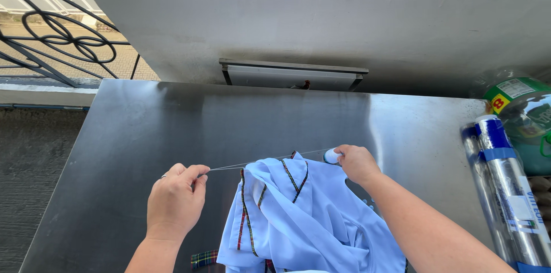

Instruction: The person sews a button onto a white shirt at a metal table. They thread a needle with thread from a spool, cut the thread with scissors, stitch a small button onto the shirt fabric, and pull the thread tight to secure it.

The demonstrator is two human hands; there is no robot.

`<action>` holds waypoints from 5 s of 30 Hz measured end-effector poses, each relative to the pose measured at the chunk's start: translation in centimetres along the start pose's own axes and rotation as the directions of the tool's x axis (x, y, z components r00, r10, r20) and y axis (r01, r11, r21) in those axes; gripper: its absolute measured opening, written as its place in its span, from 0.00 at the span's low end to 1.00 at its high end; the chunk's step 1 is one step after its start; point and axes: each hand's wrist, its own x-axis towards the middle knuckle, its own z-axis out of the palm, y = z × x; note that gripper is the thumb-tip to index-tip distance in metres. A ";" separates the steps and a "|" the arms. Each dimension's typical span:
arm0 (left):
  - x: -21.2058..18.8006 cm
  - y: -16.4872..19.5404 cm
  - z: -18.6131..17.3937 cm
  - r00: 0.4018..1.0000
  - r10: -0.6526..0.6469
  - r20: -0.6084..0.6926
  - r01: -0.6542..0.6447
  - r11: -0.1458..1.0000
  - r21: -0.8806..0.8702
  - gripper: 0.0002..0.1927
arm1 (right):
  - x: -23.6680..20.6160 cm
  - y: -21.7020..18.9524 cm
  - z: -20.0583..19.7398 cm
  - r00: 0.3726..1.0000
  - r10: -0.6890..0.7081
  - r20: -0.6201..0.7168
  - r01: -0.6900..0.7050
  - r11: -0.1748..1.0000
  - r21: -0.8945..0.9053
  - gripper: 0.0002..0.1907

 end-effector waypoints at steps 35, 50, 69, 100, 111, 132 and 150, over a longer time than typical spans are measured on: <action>5.5 17.7 -11.4 0.829 0.406 -0.384 -0.526 0.800 -0.289 0.05 | -5.2 -0.7 -2.5 0.957 0.048 -0.288 0.126 0.821 0.556 0.12; -1.3 5.4 -12.4 0.953 0.173 -0.249 -0.181 0.983 -0.009 0.05 | -3.6 -3.0 0.1 0.983 -0.060 -0.174 0.095 0.975 0.200 0.09; -4.8 -3.6 -6.2 0.918 -0.390 0.078 0.379 0.917 0.122 0.07 | 1.5 -5.7 1.8 0.941 -0.337 -0.024 0.315 0.901 -0.297 0.09; -3.6 0.6 0.9 0.912 -0.262 0.315 0.231 0.964 0.133 0.08 | -0.1 6.7 0.6 0.981 -0.158 -0.115 0.080 0.860 -0.505 0.06; -2.8 0.1 1.9 0.880 -0.313 0.358 0.256 0.946 0.197 0.09 | 0.1 5.6 0.0 0.997 -0.076 0.023 0.075 0.816 -0.574 0.08; 3.1 -4.5 12.3 0.679 -0.578 0.453 0.644 0.765 0.010 0.09 | 0.3 6.9 -0.4 0.994 0.047 0.095 0.013 0.836 -0.549 0.09; -1.9 -5.2 16.1 0.873 -0.475 0.111 0.438 0.863 0.251 0.33 | -6.8 1.2 -4.1 0.996 0.088 -0.004 -0.087 0.994 0.066 0.06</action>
